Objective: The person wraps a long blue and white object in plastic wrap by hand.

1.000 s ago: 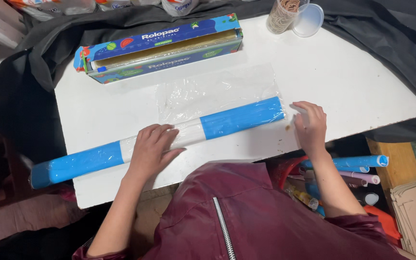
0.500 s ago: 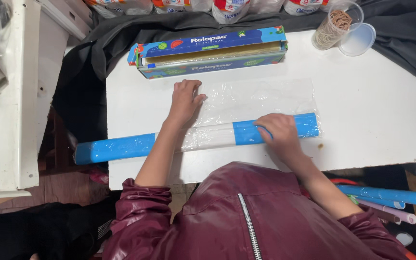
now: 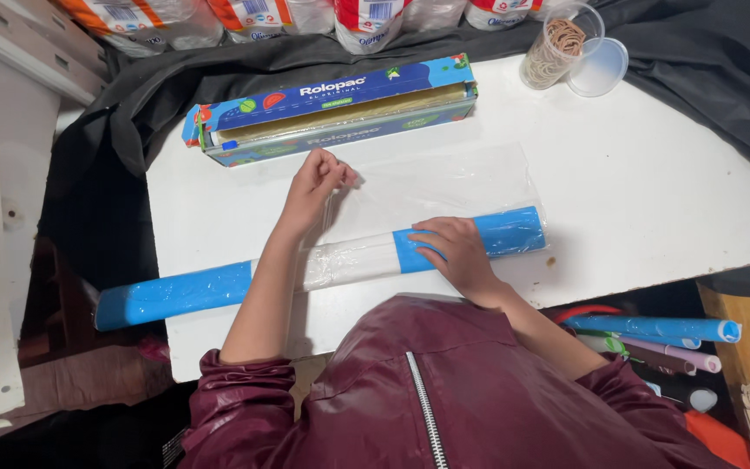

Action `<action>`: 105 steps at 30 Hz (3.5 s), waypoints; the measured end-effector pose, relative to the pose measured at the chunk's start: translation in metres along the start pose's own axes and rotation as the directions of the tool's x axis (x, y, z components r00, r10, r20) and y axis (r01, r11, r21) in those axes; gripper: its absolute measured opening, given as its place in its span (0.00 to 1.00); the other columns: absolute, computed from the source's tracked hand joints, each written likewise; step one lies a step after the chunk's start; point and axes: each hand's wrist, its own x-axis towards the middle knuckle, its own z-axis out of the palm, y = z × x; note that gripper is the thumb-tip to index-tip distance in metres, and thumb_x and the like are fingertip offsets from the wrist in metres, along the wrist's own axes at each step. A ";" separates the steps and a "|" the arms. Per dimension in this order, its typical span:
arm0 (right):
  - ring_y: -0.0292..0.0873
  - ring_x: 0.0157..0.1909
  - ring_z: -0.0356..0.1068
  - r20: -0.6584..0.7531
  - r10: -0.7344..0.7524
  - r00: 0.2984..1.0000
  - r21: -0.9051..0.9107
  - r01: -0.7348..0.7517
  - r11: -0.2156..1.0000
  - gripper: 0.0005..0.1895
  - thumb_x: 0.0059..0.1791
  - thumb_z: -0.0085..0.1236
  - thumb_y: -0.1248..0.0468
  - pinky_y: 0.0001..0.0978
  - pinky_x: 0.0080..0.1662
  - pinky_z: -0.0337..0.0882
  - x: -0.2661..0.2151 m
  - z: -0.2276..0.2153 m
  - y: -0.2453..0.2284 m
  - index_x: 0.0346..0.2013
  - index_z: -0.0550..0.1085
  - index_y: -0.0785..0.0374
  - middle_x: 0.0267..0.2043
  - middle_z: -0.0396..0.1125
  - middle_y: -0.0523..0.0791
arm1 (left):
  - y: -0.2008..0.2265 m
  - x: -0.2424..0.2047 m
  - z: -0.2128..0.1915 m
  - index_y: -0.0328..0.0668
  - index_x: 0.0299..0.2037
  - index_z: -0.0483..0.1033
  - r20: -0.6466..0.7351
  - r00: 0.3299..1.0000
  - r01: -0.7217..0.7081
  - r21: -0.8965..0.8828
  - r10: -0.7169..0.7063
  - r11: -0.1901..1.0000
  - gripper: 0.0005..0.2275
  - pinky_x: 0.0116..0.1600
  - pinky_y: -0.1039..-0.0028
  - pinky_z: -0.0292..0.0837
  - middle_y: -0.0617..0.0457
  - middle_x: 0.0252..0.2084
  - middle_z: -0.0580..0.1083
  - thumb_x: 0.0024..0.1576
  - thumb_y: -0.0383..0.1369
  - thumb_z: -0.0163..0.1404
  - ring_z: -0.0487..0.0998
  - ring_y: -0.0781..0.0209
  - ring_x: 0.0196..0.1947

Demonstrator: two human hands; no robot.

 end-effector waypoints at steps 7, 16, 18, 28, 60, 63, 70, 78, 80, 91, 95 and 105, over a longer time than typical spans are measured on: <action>0.39 0.63 0.70 0.022 0.065 0.998 0.096 -0.066 0.993 0.10 0.55 0.60 0.59 0.39 0.60 0.65 0.009 -0.017 -0.014 0.51 0.80 0.47 0.57 0.74 0.34 | -0.016 0.003 -0.030 0.43 0.48 0.64 0.019 0.991 -0.127 -0.179 0.133 0.976 0.04 0.52 0.74 0.70 0.51 0.35 0.73 0.73 0.32 0.45 0.74 0.64 0.39; 0.40 0.62 0.69 -0.107 0.106 0.989 0.148 -0.089 0.985 0.18 0.52 0.67 0.55 0.36 0.59 0.66 0.057 -0.029 0.002 0.57 0.78 0.47 0.56 0.72 0.34 | 0.011 0.011 -0.006 0.39 0.56 0.65 0.224 0.973 0.081 -0.107 -0.055 0.991 0.18 0.51 0.74 0.71 0.48 0.43 0.77 0.66 0.41 0.55 0.78 0.65 0.40; 0.47 0.72 0.60 0.019 0.055 0.998 0.155 -0.057 0.986 0.43 0.47 0.74 0.51 0.43 0.66 0.58 0.086 -0.039 -0.004 0.73 0.64 0.53 0.68 0.65 0.43 | 0.024 0.014 0.001 0.40 0.62 0.67 0.301 0.953 0.001 0.083 -0.026 0.997 0.23 0.55 0.71 0.73 0.50 0.41 0.79 0.58 0.27 0.62 0.79 0.66 0.39; 0.58 0.37 0.73 0.648 0.005 0.761 0.156 -0.139 0.978 0.24 0.42 0.77 0.53 0.57 0.61 0.68 0.150 -0.106 0.036 0.47 0.78 0.57 0.24 0.69 0.42 | 0.056 0.004 -0.008 0.46 0.58 0.74 0.324 0.946 -0.073 0.263 -0.017 0.962 0.18 0.51 0.70 0.74 0.53 0.37 0.80 0.59 0.27 0.62 0.78 0.64 0.33; 0.45 0.37 0.79 0.032 0.538 0.843 0.537 -0.468 0.702 0.03 0.53 0.62 0.76 0.25 0.41 0.77 -0.058 -0.200 0.058 0.40 0.77 0.70 0.52 0.76 0.56 | 0.035 -0.167 0.007 0.47 0.40 0.76 -0.008 1.000 0.018 0.307 -0.016 0.951 0.02 0.43 0.79 0.66 0.57 0.49 0.81 0.62 0.30 0.57 0.72 0.70 0.34; 0.48 0.52 0.80 0.105 0.544 0.833 0.555 -0.503 0.662 0.05 0.50 0.63 0.77 0.34 0.54 0.82 -0.073 -0.193 0.046 0.40 0.78 0.70 0.46 0.78 0.55 | 0.032 -0.183 0.023 0.44 0.38 0.77 -0.034 0.996 0.084 0.185 -0.079 0.979 0.02 0.53 0.74 0.76 0.54 0.48 0.84 0.61 0.30 0.57 0.82 0.64 0.46; 0.45 0.55 0.77 0.204 0.555 0.807 0.543 -0.565 0.622 0.04 0.52 0.61 0.75 0.33 0.65 0.76 -0.105 -0.165 0.056 0.40 0.79 0.68 0.49 0.77 0.52 | 0.005 -0.196 0.029 0.45 0.36 0.79 -0.122 0.992 0.051 0.273 -0.018 0.961 0.04 0.44 0.80 0.71 0.57 0.42 0.84 0.59 0.30 0.62 0.78 0.70 0.38; 0.44 0.57 0.76 0.160 0.545 0.823 0.353 -0.563 0.747 0.02 0.52 0.64 0.72 0.36 0.67 0.72 -0.116 -0.152 0.053 0.38 0.81 0.64 0.48 0.77 0.48 | -0.003 -0.196 0.030 0.48 0.36 0.78 -0.065 0.995 -0.033 0.443 0.069 0.896 0.04 0.55 0.71 0.74 0.59 0.43 0.82 0.59 0.28 0.61 0.81 0.61 0.49; 0.43 0.58 0.75 0.153 0.554 0.819 0.310 -0.572 0.760 0.06 0.51 0.66 0.70 0.36 0.68 0.72 -0.116 -0.151 0.048 0.42 0.80 0.63 0.49 0.77 0.47 | -0.031 -0.199 0.026 0.46 0.44 0.78 -0.038 0.989 -0.099 0.532 0.141 0.841 0.05 0.54 0.68 0.74 0.56 0.46 0.81 0.61 0.29 0.59 0.79 0.57 0.51; 0.43 0.55 0.71 -0.036 0.415 0.909 -0.078 -0.417 0.906 0.21 0.53 0.63 0.68 0.41 0.60 0.69 -0.119 -0.117 0.068 0.61 0.76 0.58 0.47 0.71 0.42 | -0.042 -0.173 0.034 0.32 0.57 0.73 0.187 0.803 -0.424 0.846 0.565 0.323 0.09 0.44 0.61 0.66 0.46 0.39 0.70 0.67 0.21 0.49 0.68 0.48 0.38; 0.41 0.52 0.68 -0.071 0.394 0.917 -0.172 -0.400 0.900 0.19 0.52 0.67 0.69 0.37 0.58 0.72 -0.117 -0.108 0.077 0.57 0.81 0.53 0.39 0.67 0.37 | -0.059 -0.166 0.028 0.41 0.52 0.77 0.211 0.814 -0.374 0.903 0.541 0.211 0.07 0.46 0.66 0.71 0.52 0.33 0.70 0.66 0.26 0.53 0.72 0.54 0.38; 0.41 0.43 0.71 -0.158 0.302 0.940 -0.309 -0.337 0.889 0.10 0.49 0.75 0.67 0.36 0.52 0.76 -0.127 -0.104 0.100 0.41 0.80 0.57 0.33 0.68 0.38 | -0.070 -0.172 0.030 0.50 0.37 0.80 0.280 0.763 -0.443 0.883 0.583 0.156 0.04 0.51 0.69 0.78 0.58 0.37 0.76 0.64 0.35 0.57 0.79 0.58 0.43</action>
